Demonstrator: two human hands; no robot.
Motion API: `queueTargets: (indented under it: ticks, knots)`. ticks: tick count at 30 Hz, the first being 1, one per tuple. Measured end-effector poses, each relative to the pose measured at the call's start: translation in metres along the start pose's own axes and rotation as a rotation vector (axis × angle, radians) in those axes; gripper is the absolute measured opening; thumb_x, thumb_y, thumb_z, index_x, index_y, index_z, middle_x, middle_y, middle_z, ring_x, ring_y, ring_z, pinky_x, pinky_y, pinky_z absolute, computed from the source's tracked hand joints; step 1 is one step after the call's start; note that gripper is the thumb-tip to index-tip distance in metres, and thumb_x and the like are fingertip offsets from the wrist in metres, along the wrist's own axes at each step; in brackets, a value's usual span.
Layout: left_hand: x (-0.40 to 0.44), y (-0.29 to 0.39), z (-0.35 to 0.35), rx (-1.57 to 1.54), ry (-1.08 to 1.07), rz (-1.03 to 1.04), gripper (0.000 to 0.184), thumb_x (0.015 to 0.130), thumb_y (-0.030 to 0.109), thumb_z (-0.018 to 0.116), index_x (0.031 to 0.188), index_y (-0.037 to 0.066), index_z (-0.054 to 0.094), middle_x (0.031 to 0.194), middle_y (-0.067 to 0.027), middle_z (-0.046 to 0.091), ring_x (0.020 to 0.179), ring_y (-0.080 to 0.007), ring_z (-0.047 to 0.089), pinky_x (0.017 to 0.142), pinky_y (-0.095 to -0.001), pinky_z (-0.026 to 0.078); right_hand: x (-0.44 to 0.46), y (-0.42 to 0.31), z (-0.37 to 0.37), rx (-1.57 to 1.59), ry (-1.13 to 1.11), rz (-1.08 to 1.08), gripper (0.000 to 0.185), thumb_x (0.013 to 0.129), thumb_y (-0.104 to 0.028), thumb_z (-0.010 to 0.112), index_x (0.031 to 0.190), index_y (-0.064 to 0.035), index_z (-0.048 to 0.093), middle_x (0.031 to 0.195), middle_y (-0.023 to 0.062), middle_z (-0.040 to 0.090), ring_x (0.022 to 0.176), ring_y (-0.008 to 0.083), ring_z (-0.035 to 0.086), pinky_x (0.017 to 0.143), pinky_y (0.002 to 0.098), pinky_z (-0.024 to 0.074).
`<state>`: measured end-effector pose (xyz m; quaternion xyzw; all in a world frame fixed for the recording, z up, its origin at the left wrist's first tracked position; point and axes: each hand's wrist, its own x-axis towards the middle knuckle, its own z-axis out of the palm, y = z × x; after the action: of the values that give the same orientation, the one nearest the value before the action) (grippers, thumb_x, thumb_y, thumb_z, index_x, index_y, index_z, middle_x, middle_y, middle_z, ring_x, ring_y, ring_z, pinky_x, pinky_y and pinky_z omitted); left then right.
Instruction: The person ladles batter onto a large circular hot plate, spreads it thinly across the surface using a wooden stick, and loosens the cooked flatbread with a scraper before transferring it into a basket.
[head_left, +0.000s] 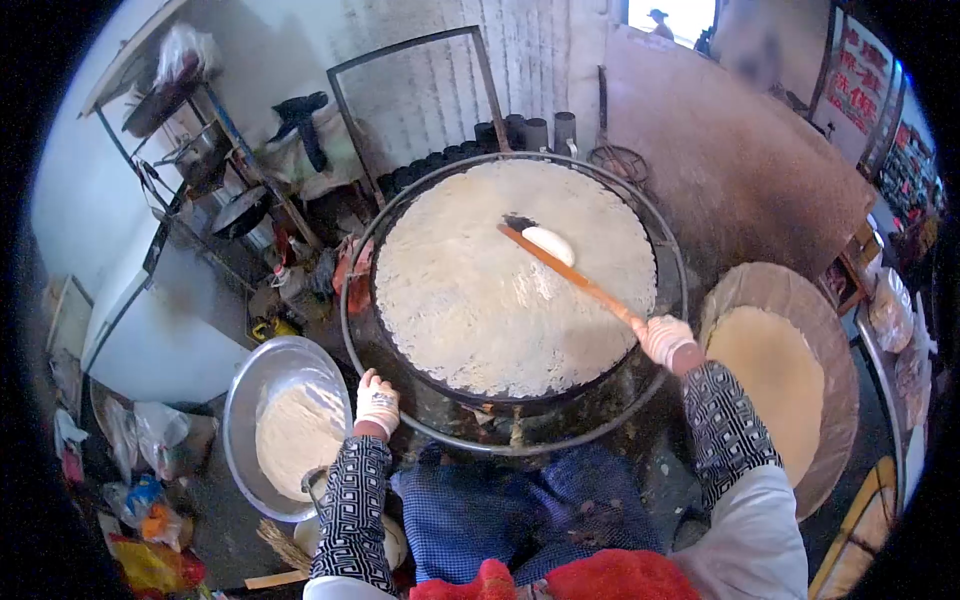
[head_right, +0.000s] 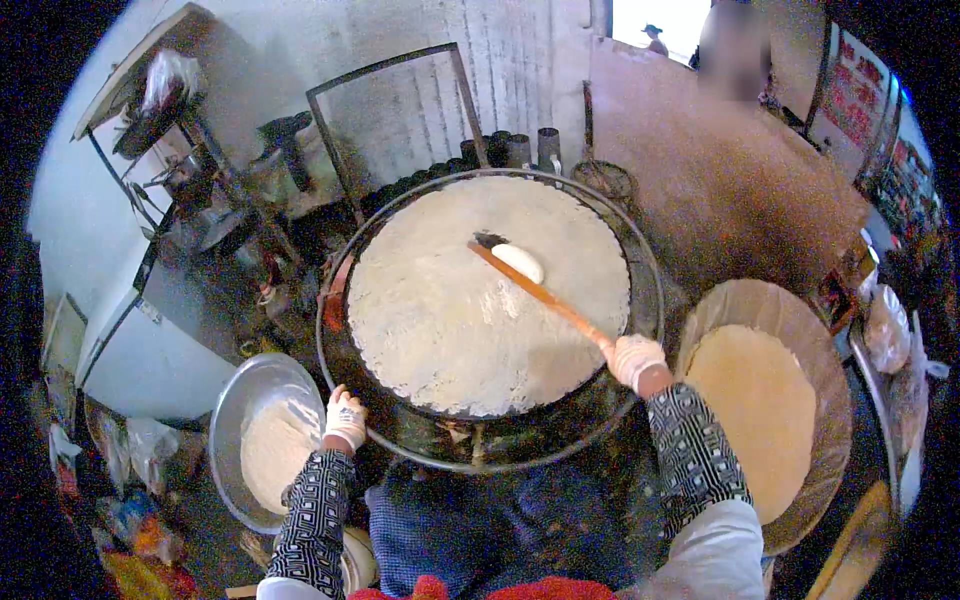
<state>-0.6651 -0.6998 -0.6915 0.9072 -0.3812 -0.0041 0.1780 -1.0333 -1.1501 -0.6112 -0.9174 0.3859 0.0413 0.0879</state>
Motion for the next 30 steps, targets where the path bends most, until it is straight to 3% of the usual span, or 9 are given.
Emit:
queueTargets:
  ticks: [1,4,6,9,12,20,24,28,30]
  knots:
    - [0.004,-0.014,0.007,-0.231,0.039,-0.028,0.046,0.089,0.007,0.043,0.135,0.014,0.040,0.091,-0.0046,0.056,0.083,-0.0207,0.057,0.071,-0.0356,0.050,-0.006,-0.012,-0.004,0.013,-0.050,-0.026,0.050,0.099,-0.045,0.036,0.103,-0.0039,0.065,0.096,0.0213,0.069,0.095,0.0371,0.066,0.082,0.0444,0.0530]
    - [0.020,-0.055,0.020,0.281,0.082,0.155,0.047,0.086,0.006,0.047,0.133,0.014,0.044,0.090,-0.0055,0.058,0.086,-0.0204,0.058,0.077,-0.0345,0.050,-0.053,-0.037,0.021,0.421,-0.016,-0.118,0.040,0.095,-0.035,0.053,0.122,-0.0063,0.057,0.100,0.0204,0.068,0.090,0.0337,0.068,0.077,0.0433,0.0535]
    - [0.017,-0.025,-0.006,0.609,-0.011,0.129,0.044,0.085,0.006,0.049,0.129,0.014,0.050,0.091,-0.0068,0.061,0.092,-0.0201,0.059,0.085,-0.0317,0.048,-0.088,-0.054,0.049,0.879,0.348,-0.466,0.039,0.091,-0.026,0.063,0.125,-0.0077,0.056,0.094,0.0171,0.069,0.076,0.0259,0.068,0.064,0.0378,0.0529]
    - [0.016,-0.022,-0.005,0.654,-0.077,0.088,0.041,0.085,0.007,0.049,0.126,0.014,0.055,0.092,-0.0069,0.062,0.098,-0.0201,0.059,0.095,-0.0286,0.044,-0.146,-0.067,0.009,1.512,-0.130,0.019,0.052,0.091,-0.024,0.064,0.139,-0.0129,0.048,0.072,0.0012,0.059,0.050,0.0082,0.049,0.042,0.0238,0.0386]
    - [0.000,0.066,-0.064,1.055,-0.337,0.233,0.025,0.084,0.012,0.050,0.096,0.014,0.072,0.091,-0.0068,0.067,0.101,-0.0212,0.059,0.110,-0.0393,0.031,-0.155,-0.056,0.032,1.785,-0.105,0.151,0.050,0.095,-0.024,0.060,0.142,-0.0165,0.046,0.062,-0.0012,0.052,0.042,0.0075,0.041,0.037,0.0250,0.0330]
    - [-0.068,0.169,-0.026,0.863,-0.436,0.091,0.019,0.083,0.023,0.058,0.085,0.017,0.076,0.089,-0.0026,0.072,0.095,-0.0222,0.064,0.090,-0.0416,0.038,-0.123,-0.075,0.045,1.914,-0.386,0.130,0.050,0.097,-0.030,0.057,0.145,-0.0260,0.041,0.051,-0.0015,0.040,0.037,0.0103,0.031,0.037,0.0282,0.0248]
    - [-0.101,0.272,-0.002,0.511,-0.518,0.015,0.025,0.083,0.023,0.057,0.101,0.011,0.071,0.092,-0.0057,0.072,0.098,-0.0242,0.064,0.092,-0.0441,0.038,-0.106,-0.093,0.041,1.875,-0.456,0.193,0.046,0.095,-0.030,0.059,0.139,-0.0292,0.047,0.053,-0.0005,0.040,0.037,0.0101,0.030,0.036,0.0284,0.0250]
    - [-0.162,0.319,0.033,0.278,0.054,0.502,0.055,0.089,0.038,0.055,0.132,0.004,0.047,0.127,-0.0166,0.054,0.120,-0.0311,0.051,0.106,-0.0509,0.030,-0.102,-0.124,0.049,1.825,-0.424,0.173,0.042,0.094,-0.029,0.060,0.135,-0.0323,0.050,0.054,-0.0003,0.041,0.037,0.0104,0.031,0.035,0.0286,0.0262]
    - [-0.193,0.327,0.011,0.065,-0.089,0.568,0.057,0.090,0.040,0.054,0.132,0.002,0.047,0.130,-0.0197,0.050,0.124,-0.0347,0.046,0.107,-0.0519,0.028,-0.104,-0.134,0.054,1.810,-0.426,0.206,0.040,0.094,-0.029,0.060,0.133,-0.0321,0.052,0.056,-0.0004,0.043,0.038,0.0106,0.033,0.036,0.0286,0.0279]
